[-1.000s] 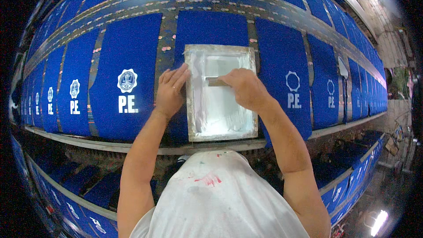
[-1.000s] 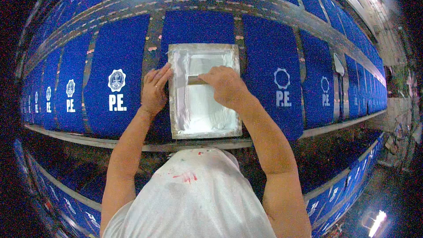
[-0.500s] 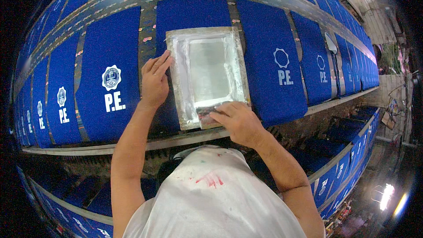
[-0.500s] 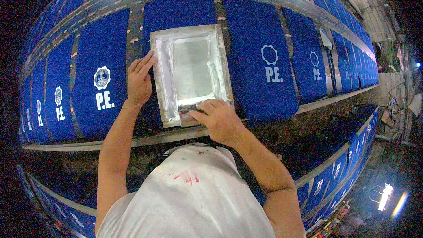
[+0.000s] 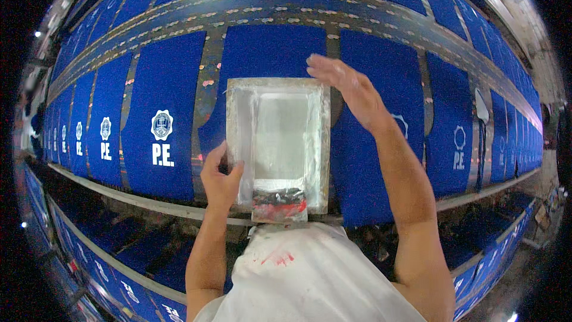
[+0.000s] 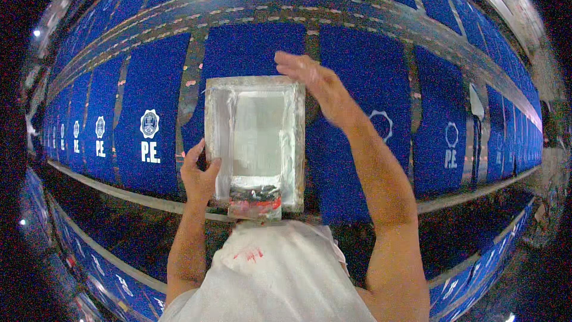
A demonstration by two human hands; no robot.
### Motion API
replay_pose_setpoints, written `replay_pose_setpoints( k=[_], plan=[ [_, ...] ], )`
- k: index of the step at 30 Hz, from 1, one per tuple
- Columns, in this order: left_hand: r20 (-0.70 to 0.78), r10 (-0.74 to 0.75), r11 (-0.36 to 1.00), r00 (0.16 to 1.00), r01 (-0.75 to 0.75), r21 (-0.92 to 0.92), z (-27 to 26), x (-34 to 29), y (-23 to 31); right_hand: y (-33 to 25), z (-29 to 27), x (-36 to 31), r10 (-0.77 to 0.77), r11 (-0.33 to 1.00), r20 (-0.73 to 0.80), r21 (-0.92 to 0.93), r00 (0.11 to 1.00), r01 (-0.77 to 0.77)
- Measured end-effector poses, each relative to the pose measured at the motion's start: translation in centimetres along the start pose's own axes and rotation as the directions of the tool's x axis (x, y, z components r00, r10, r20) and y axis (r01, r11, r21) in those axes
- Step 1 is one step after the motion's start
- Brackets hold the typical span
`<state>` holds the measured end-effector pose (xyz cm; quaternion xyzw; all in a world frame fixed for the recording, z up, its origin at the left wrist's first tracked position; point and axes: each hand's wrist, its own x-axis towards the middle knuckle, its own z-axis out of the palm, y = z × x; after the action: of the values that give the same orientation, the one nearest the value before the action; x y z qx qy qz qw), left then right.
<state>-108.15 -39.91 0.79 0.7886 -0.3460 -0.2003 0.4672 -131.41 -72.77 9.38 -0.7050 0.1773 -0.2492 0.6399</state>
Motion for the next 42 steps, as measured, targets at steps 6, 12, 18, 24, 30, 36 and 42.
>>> replay_pose_setpoints(
  k=[6, 12, 18, 24, 30, 36, 42],
  plan=[
    [-0.041, -0.049, 0.997, 0.998, 0.046, -0.067, 0.5, -0.6, -0.4, 6.4, -3.0, 10.1, 0.248, 0.893, 0.26, 0.312, 0.933, -0.324],
    [-0.047, 0.008, 0.999, 0.999, -0.01, -0.041, 0.1, -0.5, -0.2, 9.3, -3.3, 11.9, 0.378, 0.817, 0.336, 0.316, 0.863, -0.482],
    [-0.099, 0.113, 0.994, 0.989, -0.114, 0.005, -0.8, -1.6, 1.4, 9.9, -3.4, 11.9, 0.373, 0.842, 0.289, 0.295, 0.882, -0.452],
    [-0.107, 0.181, 0.949, 0.978, -0.202, -0.243, -1.0, -2.6, 1.5, 8.6, -2.2, 11.2, 0.391, 0.732, 0.094, 0.572, 0.916, -0.371],
    [-0.14, 0.198, 0.918, 0.97, -0.234, -0.319, -0.8, -3.0, 0.9, 5.3, 0.8, -4.3, 0.26, 0.965, -0.569, 0.175, 0.78, -0.195],
    [-0.152, 0.327, 0.887, 0.933, -0.358, -0.29, -0.9, -2.5, -0.5, 3.2, 11.0, -21.8, 0.501, 0.837, -0.517, 0.088, 0.694, -0.54],
    [-0.089, 0.272, 0.91, 0.958, -0.286, -0.301, -1.4, -1.9, 0.6, 2.2, 14.0, -22.9, 0.378, 0.925, -0.447, 0.223, 0.811, -0.308]
  ],
)
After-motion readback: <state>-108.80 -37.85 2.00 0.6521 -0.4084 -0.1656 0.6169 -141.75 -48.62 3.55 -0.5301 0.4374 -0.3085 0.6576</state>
